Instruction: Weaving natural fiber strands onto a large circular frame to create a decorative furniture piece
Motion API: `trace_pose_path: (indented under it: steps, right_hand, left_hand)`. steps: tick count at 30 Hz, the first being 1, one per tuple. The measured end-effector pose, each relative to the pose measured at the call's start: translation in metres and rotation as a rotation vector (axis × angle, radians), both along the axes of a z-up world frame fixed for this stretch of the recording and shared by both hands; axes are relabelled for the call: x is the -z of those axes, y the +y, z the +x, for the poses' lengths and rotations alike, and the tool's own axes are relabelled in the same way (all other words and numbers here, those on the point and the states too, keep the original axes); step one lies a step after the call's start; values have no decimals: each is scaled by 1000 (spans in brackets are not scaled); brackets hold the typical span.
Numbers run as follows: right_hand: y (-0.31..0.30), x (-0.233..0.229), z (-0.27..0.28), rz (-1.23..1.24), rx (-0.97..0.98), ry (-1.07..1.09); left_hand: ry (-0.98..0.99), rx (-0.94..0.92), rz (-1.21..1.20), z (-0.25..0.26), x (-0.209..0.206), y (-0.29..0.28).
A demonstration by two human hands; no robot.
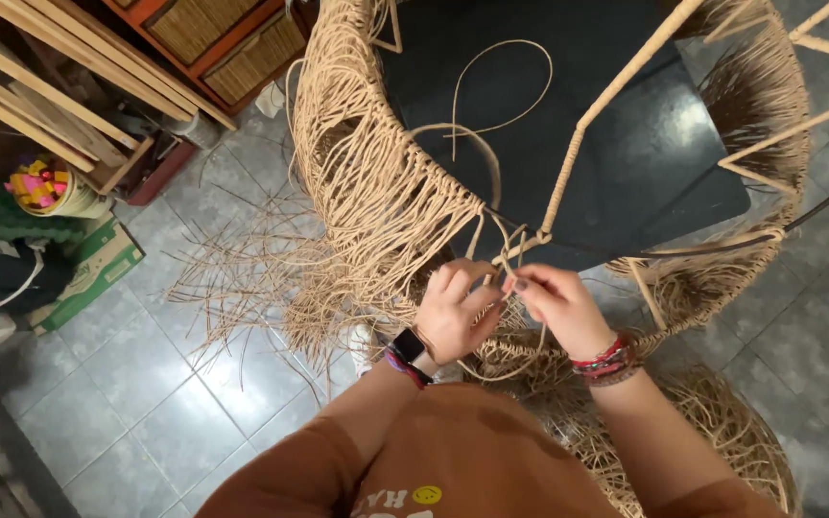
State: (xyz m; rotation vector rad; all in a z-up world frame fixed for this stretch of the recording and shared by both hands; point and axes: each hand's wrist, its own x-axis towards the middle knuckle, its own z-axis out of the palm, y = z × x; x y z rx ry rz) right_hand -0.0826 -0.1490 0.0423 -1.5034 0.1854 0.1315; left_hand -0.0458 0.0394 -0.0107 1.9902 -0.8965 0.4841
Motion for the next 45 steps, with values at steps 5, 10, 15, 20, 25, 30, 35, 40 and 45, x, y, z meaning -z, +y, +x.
trace_pose_path:
  steps: [5,10,15,20,25,30,35,40,45]
  right_hand:
    - [5,4,5,-872,11,-571]
    - [8,18,17,-954,99,-665]
    - [23,18,14,-842,118,-605]
    - [35,1,19,-698,136,-523]
    - [34,12,19,-591,125,-453]
    - [31,12,22,-581,113,-438]
    - [34,19,23,-587,115,-433]
    - [32,17,22,-598,112,-438]
    - [32,10,28,-646,76,-502]
  left_hand:
    - [229,232,-314,-8,39,13]
    - [1543,306,-713,-20,-45,33]
    - [1269,537,-475,3,28,12]
    - [1116,1119,456,-6,11,33]
    - [1692,152,789,9,1,-9]
    - [959,1005,618,-26,50,21]
    - [949,975,548,-31,7,25]
    - [984,827,360,-15,-25,16]
    - [1095,310,-241,-3,-27,5]
